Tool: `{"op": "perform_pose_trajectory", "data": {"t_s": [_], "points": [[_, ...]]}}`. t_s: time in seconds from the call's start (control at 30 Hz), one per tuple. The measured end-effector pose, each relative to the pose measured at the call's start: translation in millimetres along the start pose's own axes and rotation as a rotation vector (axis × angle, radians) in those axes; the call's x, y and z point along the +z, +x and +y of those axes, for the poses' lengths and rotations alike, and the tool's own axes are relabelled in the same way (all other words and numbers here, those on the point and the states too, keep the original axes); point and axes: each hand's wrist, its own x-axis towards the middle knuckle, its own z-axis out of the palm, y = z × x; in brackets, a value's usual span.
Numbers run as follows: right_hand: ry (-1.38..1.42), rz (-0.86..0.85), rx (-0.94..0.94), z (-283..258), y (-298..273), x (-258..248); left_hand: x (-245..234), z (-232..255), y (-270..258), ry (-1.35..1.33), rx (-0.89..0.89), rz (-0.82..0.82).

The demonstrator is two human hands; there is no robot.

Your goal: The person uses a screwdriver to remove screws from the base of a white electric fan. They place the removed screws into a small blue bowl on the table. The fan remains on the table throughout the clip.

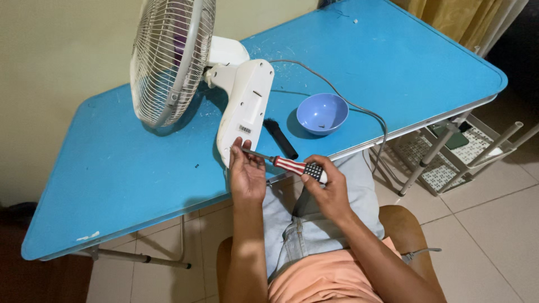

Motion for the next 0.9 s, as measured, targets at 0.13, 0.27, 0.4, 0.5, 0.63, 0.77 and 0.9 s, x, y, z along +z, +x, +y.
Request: {"op": "perform_pose_trajectory", "data": {"t_s": [0.13, 0.27, 0.4, 0.5, 0.63, 0.77, 0.9], "points": [[-0.026, -0.016, -0.019, -6.6, 0.8, 7.3, 4.2, 1.6, -4.7, -0.012, 0.023, 0.024], [-0.053, -0.031, -0.081, -6.4, 2.2, 8.5, 8.2, 2.8, -11.6, 0.015, 0.035, 0.071], [-0.041, -0.038, -0.028, -2.3, 2.3, 13.0, 13.1, 6.4, -17.5, -0.004, 0.026, 0.081], [-0.051, -0.04, -0.022, -1.4, -1.3, 15.4, 15.8, 8.3, -18.9, 0.01, 0.016, 0.075], [-0.144, -0.033, -0.042, -6.1, -6.8, 18.5, 16.6, 8.3, -17.6, 0.011, 0.001, 0.083], [-0.288, -0.043, -0.146, -18.8, -9.7, 19.9, 13.7, 8.2, -15.7, -0.034, -0.01, 0.073], [-0.369, -0.065, -0.304, -35.6, -10.9, 21.3, 8.2, 7.1, -11.6, -0.112, -0.035, 0.058]]}}
